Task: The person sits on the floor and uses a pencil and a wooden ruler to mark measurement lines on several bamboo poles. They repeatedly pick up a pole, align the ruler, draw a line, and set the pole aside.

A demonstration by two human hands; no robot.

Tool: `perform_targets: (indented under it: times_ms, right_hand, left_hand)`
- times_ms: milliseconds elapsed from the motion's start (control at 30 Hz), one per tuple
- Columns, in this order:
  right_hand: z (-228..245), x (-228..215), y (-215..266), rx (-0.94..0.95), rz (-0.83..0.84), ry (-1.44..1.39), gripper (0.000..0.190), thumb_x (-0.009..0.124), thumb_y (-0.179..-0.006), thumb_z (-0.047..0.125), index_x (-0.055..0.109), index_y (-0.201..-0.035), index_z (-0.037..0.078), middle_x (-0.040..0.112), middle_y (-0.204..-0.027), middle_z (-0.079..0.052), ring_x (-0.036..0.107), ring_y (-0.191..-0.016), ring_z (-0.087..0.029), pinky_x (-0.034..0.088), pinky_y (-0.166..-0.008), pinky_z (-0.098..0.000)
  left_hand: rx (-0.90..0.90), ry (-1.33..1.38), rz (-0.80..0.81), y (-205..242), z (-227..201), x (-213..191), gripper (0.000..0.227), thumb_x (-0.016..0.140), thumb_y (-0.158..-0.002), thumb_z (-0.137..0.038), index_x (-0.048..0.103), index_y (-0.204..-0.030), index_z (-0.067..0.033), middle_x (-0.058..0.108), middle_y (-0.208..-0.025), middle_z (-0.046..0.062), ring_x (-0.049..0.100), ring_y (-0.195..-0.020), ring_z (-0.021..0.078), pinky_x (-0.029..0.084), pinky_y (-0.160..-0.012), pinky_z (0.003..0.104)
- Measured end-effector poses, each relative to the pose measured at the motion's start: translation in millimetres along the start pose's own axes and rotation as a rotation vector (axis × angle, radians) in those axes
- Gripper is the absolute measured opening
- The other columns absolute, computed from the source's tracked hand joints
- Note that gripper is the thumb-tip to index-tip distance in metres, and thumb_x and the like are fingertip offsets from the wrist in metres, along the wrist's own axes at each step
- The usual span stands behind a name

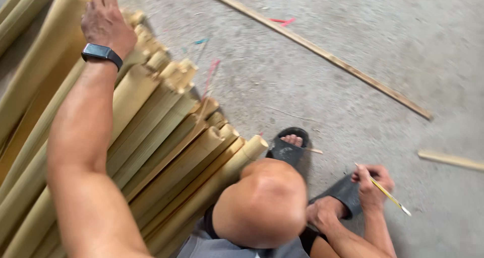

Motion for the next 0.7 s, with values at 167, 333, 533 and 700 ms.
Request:
perform_targets:
  times_ms: [167,333,533,700]
  right_hand:
    - [-14.0,-1.0,-1.3,0.081,-0.027,-0.010,0.012,0.073,-0.092,0.009,0.065,-0.089,0.001,0.069,-0.073,-0.008,0.067,-0.062,-0.013,0.056,-0.058,-0.0268]
    - [-33.0,-10.3,11.3,0.171,-0.058,-0.044,0.011,0.075,-0.090,0.010,0.069,-0.084,0.003,0.067,-0.066,-0.003,0.060,-0.059,-0.007,0.049,-0.053,-0.0236]
    - [-12.3,-46.2,19.4,0.144,-0.224,-0.039,0.009,0.075,-0.086,0.008,0.070,-0.082,0.002,0.070,-0.066,-0.003,0.061,-0.061,-0.007,0.050,-0.054,-0.0254]
    - [13.3,-79.9,28.0,0.035,-0.334,-0.087,0.005,0.072,-0.087,0.007,0.069,-0.085,0.003,0.077,-0.079,-0.004,0.074,-0.074,-0.009,0.058,-0.064,-0.0268]
  left_hand:
    - [0.510,0.283,0.042,-64.1,-254.1,-51.1,0.050,0.074,-0.094,-0.020,0.062,-0.139,-0.0057,0.064,-0.128,0.020,0.065,-0.110,0.0338,0.056,-0.087,0.048]
    - [0.900,0.513,0.211,-72.9,-526.1,-88.0,0.051,0.073,-0.084,-0.019,0.063,-0.133,-0.0074,0.067,-0.121,0.019,0.067,-0.107,0.0352,0.056,-0.084,0.049]
    - [1.098,0.836,0.377,-45.8,-796.3,-128.6,0.064,0.077,-0.088,-0.040,0.052,-0.138,-0.0077,0.066,-0.125,0.018,0.066,-0.109,0.0359,0.054,-0.089,0.049]
    - [1.098,1.069,0.486,1.5,-979.8,-157.1,0.085,0.081,-0.083,-0.055,0.043,-0.140,-0.0051,0.058,-0.138,0.021,0.060,-0.122,0.0375,0.049,-0.099,0.047]
Point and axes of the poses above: each hand's wrist, its own y-axis away from the middle knuckle, its own x-axis out of the palm, z = x × y, the point moved 6 cm from there along -y, towards the middle knuckle
